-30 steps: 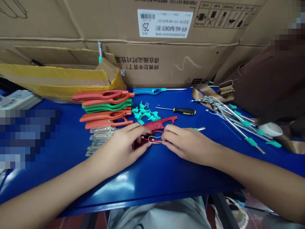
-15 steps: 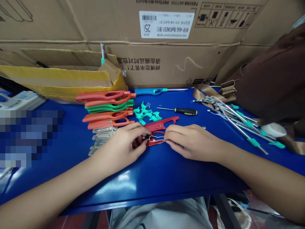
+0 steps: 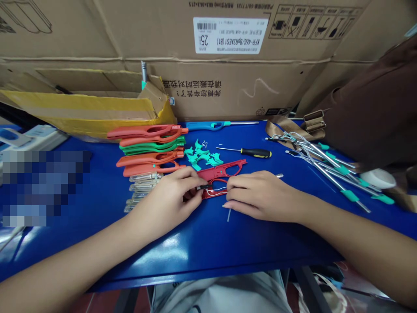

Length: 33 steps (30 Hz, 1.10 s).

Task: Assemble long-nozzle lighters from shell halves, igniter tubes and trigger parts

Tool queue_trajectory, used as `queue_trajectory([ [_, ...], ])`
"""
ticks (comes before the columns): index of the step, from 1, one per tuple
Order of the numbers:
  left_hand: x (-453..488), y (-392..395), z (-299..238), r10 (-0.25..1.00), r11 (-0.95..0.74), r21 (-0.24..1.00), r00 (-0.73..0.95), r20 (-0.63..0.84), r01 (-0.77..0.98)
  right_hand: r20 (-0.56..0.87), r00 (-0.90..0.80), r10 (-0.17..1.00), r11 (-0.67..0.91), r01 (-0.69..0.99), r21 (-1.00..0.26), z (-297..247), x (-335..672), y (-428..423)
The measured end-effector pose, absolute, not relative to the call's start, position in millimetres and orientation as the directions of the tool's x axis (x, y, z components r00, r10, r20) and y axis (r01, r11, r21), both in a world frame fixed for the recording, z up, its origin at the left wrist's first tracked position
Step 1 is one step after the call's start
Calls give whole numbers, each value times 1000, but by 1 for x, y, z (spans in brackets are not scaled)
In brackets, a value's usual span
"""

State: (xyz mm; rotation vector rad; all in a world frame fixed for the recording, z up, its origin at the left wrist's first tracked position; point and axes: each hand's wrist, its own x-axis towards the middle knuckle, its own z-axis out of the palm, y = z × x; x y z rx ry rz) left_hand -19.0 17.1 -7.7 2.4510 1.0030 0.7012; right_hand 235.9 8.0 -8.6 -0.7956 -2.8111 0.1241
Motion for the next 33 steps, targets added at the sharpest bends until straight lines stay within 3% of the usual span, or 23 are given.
queue_trajectory([
  [4, -18, 17, -9, 724, -668, 534, 618, 305, 519, 268, -765, 586, 810, 548, -207, -18, 232, 10],
  [10, -18, 16, -9, 712, -684, 524, 621, 328, 507, 284, -657, 699, 712, 600, -364, -21, 227, 7],
  [15, -17, 13, -7, 756, -628, 581, 584, 298, 518, 288, -681, 674, 736, 581, -348, -22, 226, 6],
  [20, -16, 12, -6, 841, -446, 736, 519, 151, 509, 297, -694, 656, 752, 567, -337, -23, 225, 8],
  [25, -11, 13, -11, 880, -80, 921, 461, -115, 381, 303, -700, 647, 759, 550, -348, -21, 224, 6],
  [29, -7, 12, -12, 864, 96, 954, 451, -222, 284, 338, -685, 645, 762, 542, -355, -23, 222, 2],
  [33, -5, 10, -12, 868, 107, 959, 446, -218, 261, 376, -723, 580, 813, 546, -204, -25, 221, 1],
])
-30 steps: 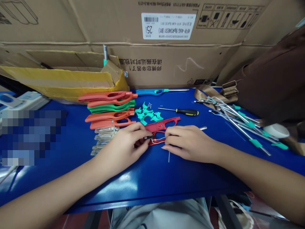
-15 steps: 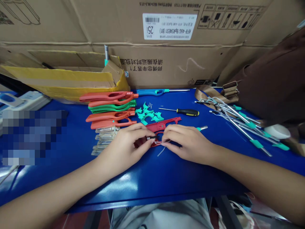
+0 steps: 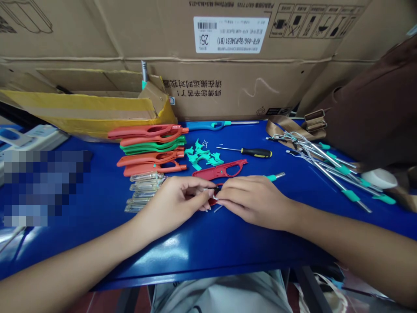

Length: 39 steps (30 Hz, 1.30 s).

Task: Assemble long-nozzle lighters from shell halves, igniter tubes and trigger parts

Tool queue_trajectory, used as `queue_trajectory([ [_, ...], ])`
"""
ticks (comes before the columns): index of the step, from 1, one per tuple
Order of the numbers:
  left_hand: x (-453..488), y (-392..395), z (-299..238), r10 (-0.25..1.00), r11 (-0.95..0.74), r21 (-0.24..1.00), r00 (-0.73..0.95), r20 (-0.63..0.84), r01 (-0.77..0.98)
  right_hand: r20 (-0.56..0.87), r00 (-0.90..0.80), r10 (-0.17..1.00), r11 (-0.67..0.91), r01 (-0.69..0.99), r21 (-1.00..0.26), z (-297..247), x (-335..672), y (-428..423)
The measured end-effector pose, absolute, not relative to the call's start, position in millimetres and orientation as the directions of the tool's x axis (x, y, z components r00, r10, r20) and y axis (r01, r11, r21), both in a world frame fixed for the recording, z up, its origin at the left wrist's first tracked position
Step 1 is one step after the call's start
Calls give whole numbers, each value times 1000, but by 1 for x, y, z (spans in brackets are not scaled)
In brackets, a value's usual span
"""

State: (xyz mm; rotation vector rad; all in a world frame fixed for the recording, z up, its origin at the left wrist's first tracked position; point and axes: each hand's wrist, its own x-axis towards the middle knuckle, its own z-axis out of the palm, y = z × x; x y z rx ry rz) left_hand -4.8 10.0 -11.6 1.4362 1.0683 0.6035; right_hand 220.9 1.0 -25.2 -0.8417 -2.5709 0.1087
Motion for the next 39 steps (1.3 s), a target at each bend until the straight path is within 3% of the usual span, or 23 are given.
queue_trajectory([
  [4, -5, 9, -11, 871, 52, 962, 459, -174, 267, 332, -821, 464, 872, 489, -9, -21, 222, 1],
  [7, -4, 9, -11, 872, 50, 961, 457, -174, 272, 309, -839, 447, 877, 480, 35, -17, 221, -1],
  [10, -4, 8, -10, 873, 51, 962, 455, -174, 269, 351, -776, 524, 842, 533, -79, -19, 219, -3],
  [15, -2, 6, -8, 884, 56, 964, 436, -168, 258, 310, -647, 697, 708, 553, -440, -25, 218, -2],
  [18, -3, 6, -9, 878, 50, 963, 448, -169, 267, 291, -613, 735, 655, 529, -539, -27, 218, -1],
  [23, -8, 5, -13, 869, -98, 937, 487, -83, 335, 298, -591, 749, 638, 524, -565, -27, 218, -1],
  [29, -10, 6, -9, 838, -430, 781, 522, 158, 453, 347, -502, 793, 602, 551, -578, -22, 218, -1],
  [39, -10, 3, -8, 833, -464, 766, 514, 206, 445, 276, -537, 797, 581, 558, -592, -22, 219, 0],
])
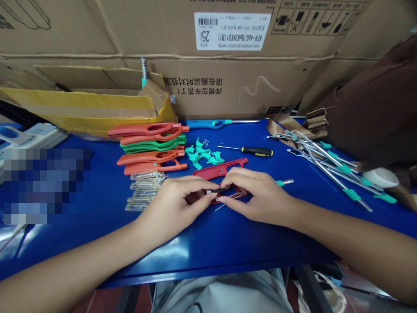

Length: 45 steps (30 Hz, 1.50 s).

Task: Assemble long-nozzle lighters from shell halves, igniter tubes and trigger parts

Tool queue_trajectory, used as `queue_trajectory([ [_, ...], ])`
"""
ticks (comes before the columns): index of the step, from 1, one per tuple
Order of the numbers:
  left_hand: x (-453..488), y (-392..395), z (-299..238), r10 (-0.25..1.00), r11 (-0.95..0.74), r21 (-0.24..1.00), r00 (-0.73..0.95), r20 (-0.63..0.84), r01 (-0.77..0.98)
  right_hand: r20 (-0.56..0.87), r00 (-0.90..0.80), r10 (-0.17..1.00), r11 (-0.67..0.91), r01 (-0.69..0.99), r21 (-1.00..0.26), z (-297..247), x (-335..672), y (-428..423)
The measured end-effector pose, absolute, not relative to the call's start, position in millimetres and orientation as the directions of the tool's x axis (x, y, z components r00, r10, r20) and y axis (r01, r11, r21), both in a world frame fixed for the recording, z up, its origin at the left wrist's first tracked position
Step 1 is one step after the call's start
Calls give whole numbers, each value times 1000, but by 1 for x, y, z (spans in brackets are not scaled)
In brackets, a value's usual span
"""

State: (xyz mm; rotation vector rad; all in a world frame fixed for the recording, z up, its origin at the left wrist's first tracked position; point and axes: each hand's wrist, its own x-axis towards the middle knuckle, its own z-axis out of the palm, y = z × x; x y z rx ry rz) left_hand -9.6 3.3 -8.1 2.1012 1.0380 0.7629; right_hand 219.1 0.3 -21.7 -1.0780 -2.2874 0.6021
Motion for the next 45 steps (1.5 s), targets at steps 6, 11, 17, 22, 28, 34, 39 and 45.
queue_trajectory([
  [6, -8, 4, -7, 850, -422, 785, 500, 167, 454, 252, -554, 794, 581, 565, -587, -23, 219, 1],
  [11, -9, 4, -7, 859, -396, 799, 491, 147, 453, 241, -560, 793, 582, 578, -572, -23, 218, 2],
  [17, -8, 2, -10, 858, -393, 807, 491, 150, 441, 283, -559, 780, 609, 573, -548, -28, 217, 0],
  [22, -8, 2, -10, 854, -407, 795, 495, 157, 449, 290, -564, 773, 617, 563, -550, -29, 217, 1],
  [28, -9, 6, -8, 796, -548, 708, 539, 276, 446, 281, -520, 807, 569, 555, -607, -25, 217, 0],
  [34, -10, 7, -11, 747, -616, 685, 564, 351, 390, 316, -488, 814, 555, 492, -671, -22, 216, 0],
  [39, -10, 5, -12, 757, -621, 656, 547, 358, 430, 358, -484, 799, 585, 485, -650, -23, 216, 1],
  [45, -11, 3, -12, 785, -578, 651, 553, 278, 493, 437, -566, 699, 712, 488, -505, -26, 223, 7],
])
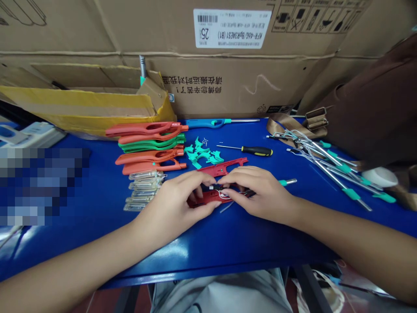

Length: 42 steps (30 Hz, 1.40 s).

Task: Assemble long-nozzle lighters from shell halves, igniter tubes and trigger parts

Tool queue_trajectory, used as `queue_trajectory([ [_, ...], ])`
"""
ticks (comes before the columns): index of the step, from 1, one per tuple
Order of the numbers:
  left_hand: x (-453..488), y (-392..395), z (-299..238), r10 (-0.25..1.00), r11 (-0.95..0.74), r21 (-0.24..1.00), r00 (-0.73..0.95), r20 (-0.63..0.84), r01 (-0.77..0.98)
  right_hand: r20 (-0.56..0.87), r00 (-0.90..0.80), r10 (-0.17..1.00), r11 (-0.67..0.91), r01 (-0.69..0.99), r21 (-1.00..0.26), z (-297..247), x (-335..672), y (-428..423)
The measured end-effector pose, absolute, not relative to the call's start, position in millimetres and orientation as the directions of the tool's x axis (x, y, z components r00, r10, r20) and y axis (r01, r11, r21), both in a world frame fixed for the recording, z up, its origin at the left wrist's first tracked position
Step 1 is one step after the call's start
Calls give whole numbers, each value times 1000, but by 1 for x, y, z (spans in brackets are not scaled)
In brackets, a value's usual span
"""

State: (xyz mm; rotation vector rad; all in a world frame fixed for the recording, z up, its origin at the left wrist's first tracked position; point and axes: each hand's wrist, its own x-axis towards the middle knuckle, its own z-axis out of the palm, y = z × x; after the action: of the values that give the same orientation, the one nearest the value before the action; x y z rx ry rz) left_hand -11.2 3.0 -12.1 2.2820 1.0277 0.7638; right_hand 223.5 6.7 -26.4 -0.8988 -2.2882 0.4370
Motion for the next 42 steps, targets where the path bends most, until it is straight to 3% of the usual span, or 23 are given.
queue_trajectory([
  [6, -13, 5, -17, 767, -590, 612, 603, 219, 527, 403, -675, 618, 785, 504, -360, -28, 226, 11],
  [18, -14, 6, -16, 750, -599, 576, 642, 160, 556, 347, -687, 639, 766, 527, -369, -23, 230, 13],
  [42, -14, 8, -14, 722, -627, 585, 665, 190, 514, 359, -748, 559, 828, 525, -195, -16, 231, 13],
])
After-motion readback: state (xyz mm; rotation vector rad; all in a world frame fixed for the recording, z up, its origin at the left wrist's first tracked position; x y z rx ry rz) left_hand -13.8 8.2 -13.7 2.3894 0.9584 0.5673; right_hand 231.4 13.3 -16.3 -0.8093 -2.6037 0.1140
